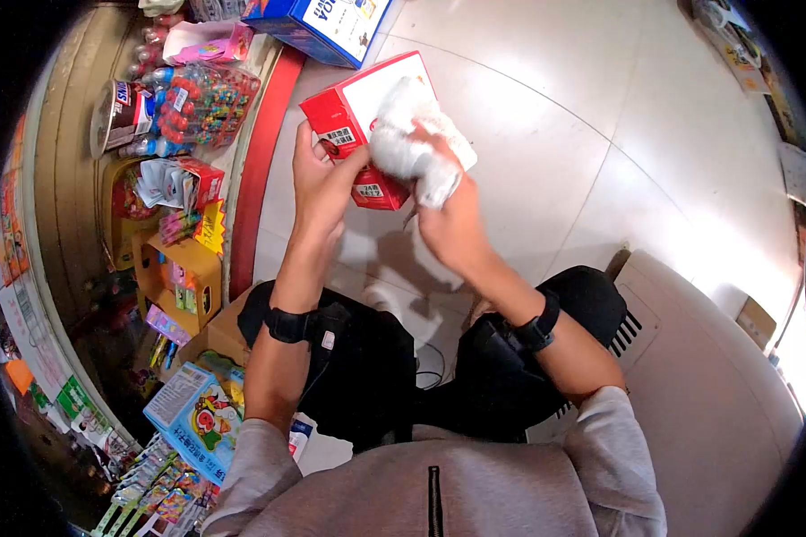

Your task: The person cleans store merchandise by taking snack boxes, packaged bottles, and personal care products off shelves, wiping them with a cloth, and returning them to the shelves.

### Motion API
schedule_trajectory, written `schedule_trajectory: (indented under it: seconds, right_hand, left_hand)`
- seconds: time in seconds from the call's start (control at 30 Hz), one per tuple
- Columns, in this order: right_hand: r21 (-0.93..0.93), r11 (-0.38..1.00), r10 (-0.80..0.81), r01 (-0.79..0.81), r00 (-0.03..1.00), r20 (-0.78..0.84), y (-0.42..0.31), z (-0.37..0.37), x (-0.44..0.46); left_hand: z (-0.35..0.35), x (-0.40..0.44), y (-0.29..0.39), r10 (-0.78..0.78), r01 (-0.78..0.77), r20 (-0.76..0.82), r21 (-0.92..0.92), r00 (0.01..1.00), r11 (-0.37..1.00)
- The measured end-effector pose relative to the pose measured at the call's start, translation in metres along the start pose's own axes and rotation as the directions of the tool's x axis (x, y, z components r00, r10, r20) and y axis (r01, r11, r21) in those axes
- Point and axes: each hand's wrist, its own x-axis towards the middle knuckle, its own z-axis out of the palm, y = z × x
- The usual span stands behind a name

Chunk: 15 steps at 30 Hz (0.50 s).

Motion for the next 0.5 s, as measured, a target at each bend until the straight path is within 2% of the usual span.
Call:
schedule_trajectory:
  seconds: [0.03, 0.07, 0.1, 0.13, 0.2, 0.23, 0.27, 0.33, 0.37, 0.4, 0.47, 0.5]
  right_hand:
    - [0.073, 0.996, 0.066, -0.06, 0.995, -0.081, 0.008, 0.002, 0.005]
    - [0.155, 0.982, 0.131, -0.106, 0.978, -0.161, 0.015, 0.003, 0.01]
    - [0.157, 0.97, 0.216, -0.187, 0.957, -0.196, 0.018, -0.003, 0.019]
    - [0.162, 0.951, 0.298, -0.265, 0.926, -0.232, 0.019, -0.012, 0.027]
    - [0.44, 0.792, 0.529, -0.424, 0.836, -0.146, 0.018, -0.031, 0.043]
    - [0.511, 0.705, 0.628, -0.491, 0.768, -0.128, 0.009, -0.036, 0.047]
    - [0.509, 0.708, 0.626, -0.49, 0.768, -0.132, 0.009, -0.032, 0.044]
    - [0.3, 0.891, 0.419, -0.341, 0.873, -0.251, 0.011, -0.018, 0.037]
    - [0.232, 0.943, 0.291, -0.238, 0.928, -0.233, 0.012, -0.015, 0.033]
    - [0.22, 0.935, 0.326, -0.279, 0.921, -0.216, 0.004, -0.012, 0.029]
    - [0.253, 0.94, 0.272, -0.229, 0.951, -0.148, -0.004, -0.007, 0.026]
    - [0.257, 0.938, 0.273, -0.232, 0.952, -0.139, -0.009, -0.006, 0.024]
  left_hand:
    - [-0.001, -0.003, 0.004, -0.001, 0.001, 0.0, 0.0, 1.0, 1.0]
    - [-0.003, -0.009, 0.009, 0.026, -0.03, 0.056, 0.08, 0.998, 0.996]
    - [-0.003, -0.013, 0.013, 0.049, -0.067, 0.117, 0.158, 0.992, 0.985]
    - [-0.003, -0.017, 0.018, 0.051, -0.07, 0.124, 0.155, 0.991, 0.985]
    - [-0.004, -0.023, 0.022, 0.095, -0.133, 0.221, 0.164, 0.971, 0.977]
    - [-0.005, -0.024, 0.021, 0.129, -0.177, 0.251, 0.178, 0.959, 0.968]
    - [-0.004, -0.023, 0.017, 0.131, -0.178, 0.254, 0.174, 0.958, 0.968]
    - [0.001, -0.021, 0.012, 0.228, -0.273, 0.237, 0.179, 0.944, 0.945]
    - [0.002, -0.024, 0.01, 0.235, -0.283, 0.192, 0.283, 0.953, 0.916]
    - [0.006, -0.026, 0.012, 0.236, -0.281, 0.186, 0.281, 0.954, 0.917]
    - [0.013, -0.028, 0.019, 0.247, -0.281, 0.145, 0.644, 0.958, 0.712]
    - [0.014, -0.027, 0.018, 0.291, -0.283, 0.104, 0.67, 0.951, 0.686]
